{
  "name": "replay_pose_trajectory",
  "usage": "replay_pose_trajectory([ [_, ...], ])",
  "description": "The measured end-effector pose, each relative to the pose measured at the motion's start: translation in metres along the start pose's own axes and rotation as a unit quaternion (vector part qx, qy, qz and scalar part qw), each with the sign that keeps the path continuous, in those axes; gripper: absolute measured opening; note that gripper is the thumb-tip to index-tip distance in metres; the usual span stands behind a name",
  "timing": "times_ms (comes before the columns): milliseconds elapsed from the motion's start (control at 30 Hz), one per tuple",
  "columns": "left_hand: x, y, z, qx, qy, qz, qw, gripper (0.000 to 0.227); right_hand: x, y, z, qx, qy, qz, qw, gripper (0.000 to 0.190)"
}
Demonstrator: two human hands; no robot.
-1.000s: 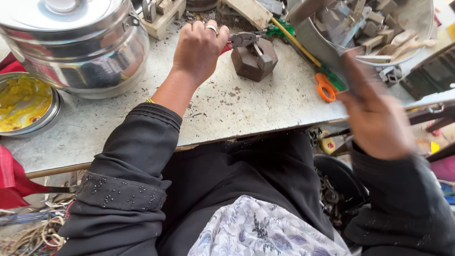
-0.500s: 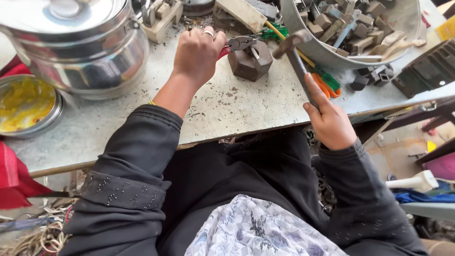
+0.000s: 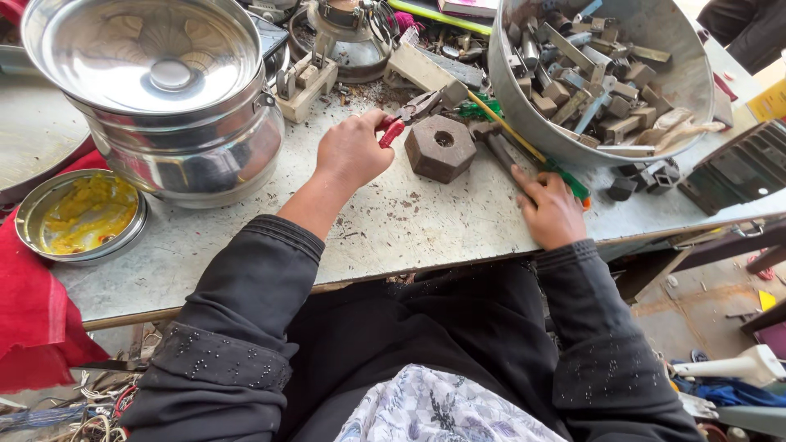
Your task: The person uses pliers and a hammer to adjust and shape metal lock components on a workbench. They repeatedly pick up lock parts, hold them with pliers, and strike them with a hammer to modify their shape.
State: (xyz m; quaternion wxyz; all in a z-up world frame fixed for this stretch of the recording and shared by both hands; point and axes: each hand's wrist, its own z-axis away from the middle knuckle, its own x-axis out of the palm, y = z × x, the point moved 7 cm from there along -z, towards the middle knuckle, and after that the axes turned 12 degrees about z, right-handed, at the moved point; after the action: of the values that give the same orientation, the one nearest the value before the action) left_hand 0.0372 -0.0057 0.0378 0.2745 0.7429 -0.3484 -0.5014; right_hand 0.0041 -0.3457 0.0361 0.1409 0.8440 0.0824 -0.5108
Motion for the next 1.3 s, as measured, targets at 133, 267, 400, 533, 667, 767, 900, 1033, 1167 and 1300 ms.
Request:
replay_pose_trajectory([
  [133,0.001,0.002,0.0,-0.026,-0.004,0.042,0.999,0.038,-0.018,-0.004,0.003,0.003,0.024,-0.03,0.999,0.046],
  [267,0.003,0.003,0.001,-0.014,-0.008,0.029,0.999,0.04,-0.05,-0.032,-0.005,-0.038,0.11,-0.132,0.984,0.048],
  [400,0.007,0.005,0.003,0.02,0.006,-0.026,0.999,0.042,-0.035,-0.056,-0.038,0.032,0.018,-0.353,0.935,0.066],
  [533,0.003,0.012,0.004,0.086,0.044,-0.095,0.991,0.034,-0.008,-0.072,-0.085,0.087,-0.042,-0.494,0.864,0.061],
  [667,-0.004,0.021,0.006,0.148,0.079,-0.118,0.979,0.031,0.018,-0.085,-0.103,0.102,-0.062,-0.566,0.816,0.05],
  [767,-0.006,0.025,0.005,0.163,0.077,-0.119,0.977,0.033,0.029,-0.085,-0.099,0.088,-0.041,-0.636,0.766,0.044],
  [900,-0.001,0.022,0.0,0.142,0.054,-0.104,0.983,0.036,0.037,-0.079,-0.092,0.047,-0.028,-0.653,0.755,0.028],
  [1033,-0.006,0.019,-0.001,0.129,0.075,-0.049,0.988,0.039,0.04,-0.073,-0.091,0.042,-0.018,-0.663,0.747,0.019],
  [1167,-0.01,0.016,0.0,0.075,0.054,0.048,0.995,0.036,0.032,-0.072,-0.095,0.025,-0.011,-0.677,0.736,0.027],
  [1300,-0.01,0.023,0.004,0.055,0.044,0.128,0.989,0.041,0.024,-0.062,-0.096,0.03,-0.003,-0.723,0.69,0.038],
])
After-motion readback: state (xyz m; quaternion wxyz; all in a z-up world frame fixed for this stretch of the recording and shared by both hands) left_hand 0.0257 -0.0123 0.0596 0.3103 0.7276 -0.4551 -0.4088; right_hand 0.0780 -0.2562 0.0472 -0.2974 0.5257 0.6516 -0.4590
